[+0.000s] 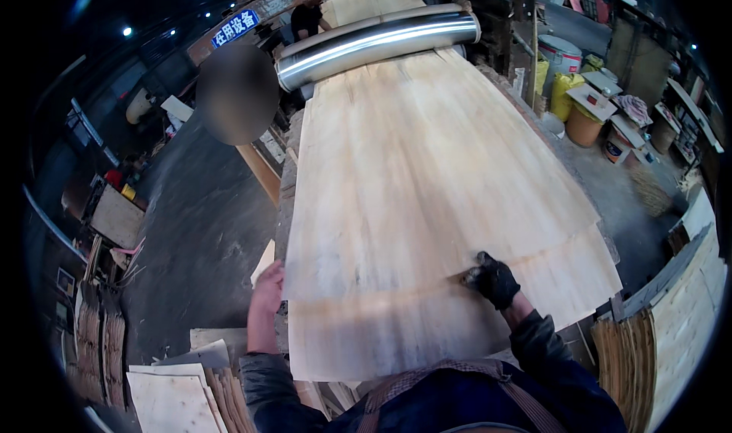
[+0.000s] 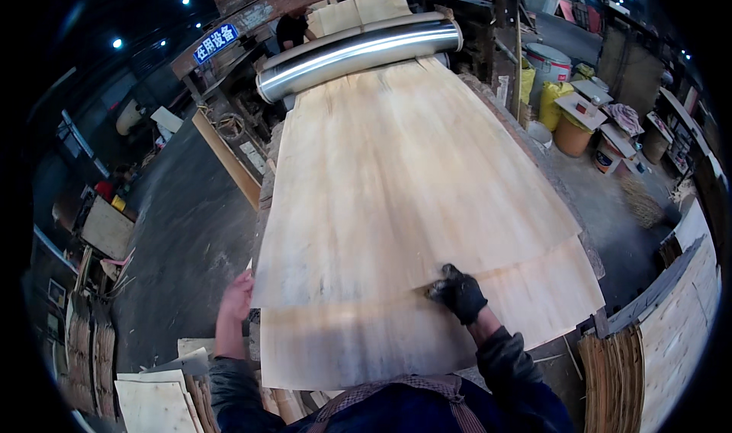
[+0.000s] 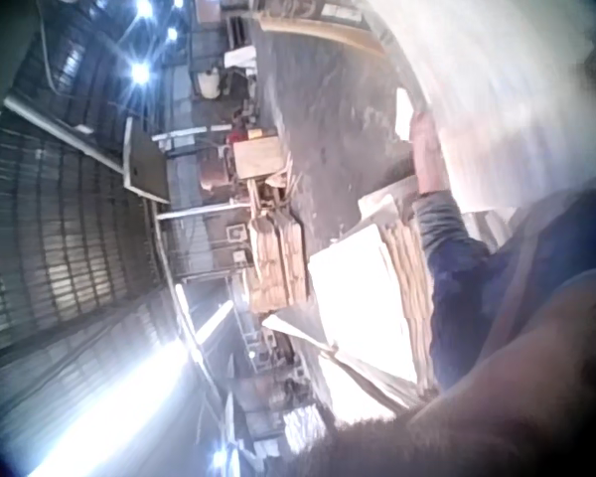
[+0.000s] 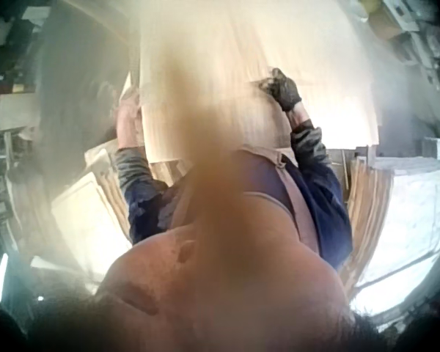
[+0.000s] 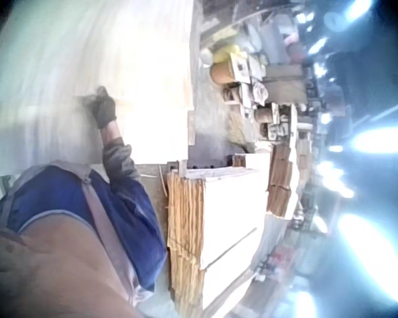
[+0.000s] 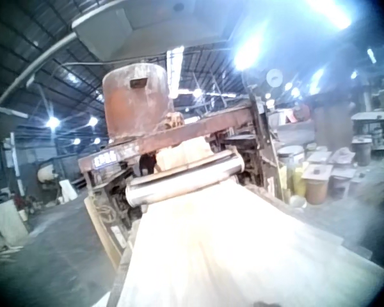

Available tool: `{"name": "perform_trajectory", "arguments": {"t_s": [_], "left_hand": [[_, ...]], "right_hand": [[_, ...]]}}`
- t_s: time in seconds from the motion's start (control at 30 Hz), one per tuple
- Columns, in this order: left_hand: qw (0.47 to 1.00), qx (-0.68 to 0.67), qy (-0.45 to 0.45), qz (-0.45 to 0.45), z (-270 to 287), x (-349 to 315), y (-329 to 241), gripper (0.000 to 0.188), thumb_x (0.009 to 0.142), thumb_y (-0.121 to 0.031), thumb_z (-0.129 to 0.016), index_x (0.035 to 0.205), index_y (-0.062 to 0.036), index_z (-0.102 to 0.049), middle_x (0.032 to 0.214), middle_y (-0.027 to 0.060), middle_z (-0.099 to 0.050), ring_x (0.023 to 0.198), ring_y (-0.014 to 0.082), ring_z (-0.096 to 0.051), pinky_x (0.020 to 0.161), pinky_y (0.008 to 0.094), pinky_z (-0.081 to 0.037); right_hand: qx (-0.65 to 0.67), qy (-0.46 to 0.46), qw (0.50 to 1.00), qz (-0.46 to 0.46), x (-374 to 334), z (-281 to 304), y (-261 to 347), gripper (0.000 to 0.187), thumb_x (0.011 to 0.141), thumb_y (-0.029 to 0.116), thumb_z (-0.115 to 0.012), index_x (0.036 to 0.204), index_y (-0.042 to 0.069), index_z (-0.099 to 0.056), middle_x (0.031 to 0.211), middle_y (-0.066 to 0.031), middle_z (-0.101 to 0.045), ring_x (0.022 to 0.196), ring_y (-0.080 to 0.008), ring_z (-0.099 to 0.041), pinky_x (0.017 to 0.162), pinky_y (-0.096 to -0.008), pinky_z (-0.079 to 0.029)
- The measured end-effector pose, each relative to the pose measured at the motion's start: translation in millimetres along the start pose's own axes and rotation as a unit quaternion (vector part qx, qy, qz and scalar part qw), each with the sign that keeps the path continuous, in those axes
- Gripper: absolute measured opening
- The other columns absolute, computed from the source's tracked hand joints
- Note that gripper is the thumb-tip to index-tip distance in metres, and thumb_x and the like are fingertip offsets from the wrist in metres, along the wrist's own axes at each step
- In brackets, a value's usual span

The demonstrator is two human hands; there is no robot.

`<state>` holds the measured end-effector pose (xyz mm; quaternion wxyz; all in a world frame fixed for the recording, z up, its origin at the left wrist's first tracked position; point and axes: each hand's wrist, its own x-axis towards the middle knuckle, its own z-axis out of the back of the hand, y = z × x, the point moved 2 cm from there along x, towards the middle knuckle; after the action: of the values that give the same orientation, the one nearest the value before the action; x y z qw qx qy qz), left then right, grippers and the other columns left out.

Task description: The person picks up thin wood veneer sheets from a stack, feeds them individually through a large metal roller machine, and places them onto a separate stack.

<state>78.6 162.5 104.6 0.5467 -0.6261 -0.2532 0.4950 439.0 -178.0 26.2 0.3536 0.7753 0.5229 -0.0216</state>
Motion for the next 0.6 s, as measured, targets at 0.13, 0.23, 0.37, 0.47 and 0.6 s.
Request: {"name": "perform_trajectory", "arguments": {"t_s": [0.13, 0.23, 0.37, 0.47, 0.6], "left_hand": [[0.938, 0.304, -0.043, -0.159, 37, 23, 113, 0.06, 0.08, -0.024, -0.062, 0.13, -0.0004, -0.037, 0.114, 0.0177, -0.055, 0.1, 0.0238, -0.056, 0.083, 0.0361, -0.047], [0.847, 0.518, -0.092, -0.081, -32, -36, 107, 0.062, 0.082, -0.032, -0.057, 0.132, -0.0023, -0.035, 0.131, 0.0211, -0.039, 0.118, 0.0296, -0.043, 0.092, 0.0464, -0.037], [0.798, 0.591, -0.109, -0.042, -68, -69, 110, 0.068, 0.081, -0.037, -0.055, 0.133, -0.0001, -0.031, 0.14, 0.0214, -0.023, 0.129, 0.0317, -0.027, 0.1, 0.0507, -0.026], [0.837, 0.533, -0.104, -0.074, -48, -61, 129, 0.068, 0.08, -0.036, -0.056, 0.133, 0.0003, -0.031, 0.14, 0.0212, -0.023, 0.131, 0.0321, -0.024, 0.103, 0.0482, -0.024], [0.959, 0.273, -0.047, -0.064, -4, -32, 166, 0.061, 0.08, -0.022, -0.059, 0.131, 0.0003, -0.035, 0.138, 0.018, -0.029, 0.125, 0.0284, -0.033, 0.099, 0.0396, -0.032]], "right_hand": [[0.014, 0.037, 0.999, 0.004, 61, -24, 16, 0.009, 0.087, 0.018, -0.052, 0.078, 0.014, -0.05, 0.055, -0.0037, -0.048, 0.055, -0.0206, -0.053, 0.065, -0.041, -0.051], [0.016, 0.061, 0.998, 0.012, 113, -30, 31, 0.01, 0.086, 0.016, -0.051, 0.077, 0.014, -0.049, 0.06, -0.0034, -0.051, 0.061, -0.0207, -0.055, 0.072, -0.0421, -0.05], [-0.013, 0.134, 0.991, 0.016, 167, -25, 29, 0.008, 0.087, 0.017, -0.052, 0.092, 0.01, -0.053, 0.084, -0.0081, -0.061, 0.085, -0.0256, -0.06, 0.082, -0.0421, -0.049], [0.007, 0.134, 0.991, 0.026, 167, -17, 13, 0.011, 0.086, 0.012, -0.052, 0.097, 0.011, -0.053, 0.099, -0.0081, -0.059, 0.098, -0.0255, -0.057, 0.089, -0.0419, -0.045], [0.042, 0.152, 0.984, -0.08, 95, -5, -29, 0.031, 0.081, -0.001, -0.055, 0.109, 0.011, -0.048, 0.108, -0.0122, -0.057, 0.106, -0.0298, -0.053, 0.093, -0.0439, -0.042]]}}
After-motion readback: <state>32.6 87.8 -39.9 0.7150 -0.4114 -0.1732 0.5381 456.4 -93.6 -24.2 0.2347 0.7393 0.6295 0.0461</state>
